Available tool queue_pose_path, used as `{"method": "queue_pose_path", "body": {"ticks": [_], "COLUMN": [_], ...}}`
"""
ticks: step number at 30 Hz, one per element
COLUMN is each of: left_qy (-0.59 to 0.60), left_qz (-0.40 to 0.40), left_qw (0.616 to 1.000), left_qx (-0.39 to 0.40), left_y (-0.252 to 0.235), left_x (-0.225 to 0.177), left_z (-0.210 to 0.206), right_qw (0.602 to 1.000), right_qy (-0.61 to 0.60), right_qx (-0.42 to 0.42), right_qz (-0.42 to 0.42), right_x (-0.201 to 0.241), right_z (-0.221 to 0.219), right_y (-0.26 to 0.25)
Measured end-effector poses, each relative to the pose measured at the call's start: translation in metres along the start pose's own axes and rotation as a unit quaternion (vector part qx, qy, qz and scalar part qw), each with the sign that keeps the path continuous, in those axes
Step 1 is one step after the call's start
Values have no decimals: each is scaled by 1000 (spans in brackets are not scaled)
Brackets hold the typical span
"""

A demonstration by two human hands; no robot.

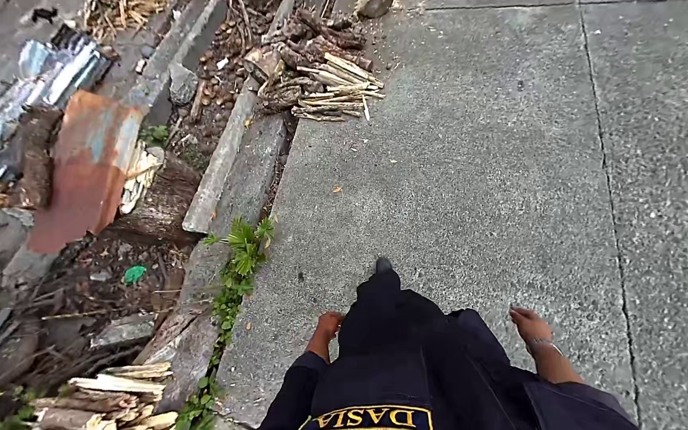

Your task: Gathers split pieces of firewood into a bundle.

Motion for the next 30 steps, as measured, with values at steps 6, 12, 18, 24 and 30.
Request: {"method": "queue_pose_path", "body": {"ticks": [6,12,18,24,30], "left_qy": [-13,57,-5,-305,-148], "left_qz": [-25,-54,-48,-16,-156], "left_qw": [999,996,993,901,939], "left_qx": [16,40,103,307,268], "left_y": [-81,-148,-203,-217,-210], "left_x": [-138,-348,-521,-620,-715], "left_z": [-37,-49,-33,-39,-41], "right_qw": [988,945,923,900,850], "right_qy": [99,304,326,321,253], "right_qx": [46,58,169,173,269], "right_qz": [108,110,118,238,375], "right_x": [213,335,432,554,684], "right_z": [44,88,134,163,202], "right_y": [-113,-164,-230,-332,-455]}}
Point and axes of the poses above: each hand's wrist, its own y-axis away from the middle knuckle, its own z-axis out of the back of the hand, x = y × z, the point moved 1 cm from there along -y, towards the middle knuckle, and after that the axes turned 13 degrees about y, right-handed, at the moved point
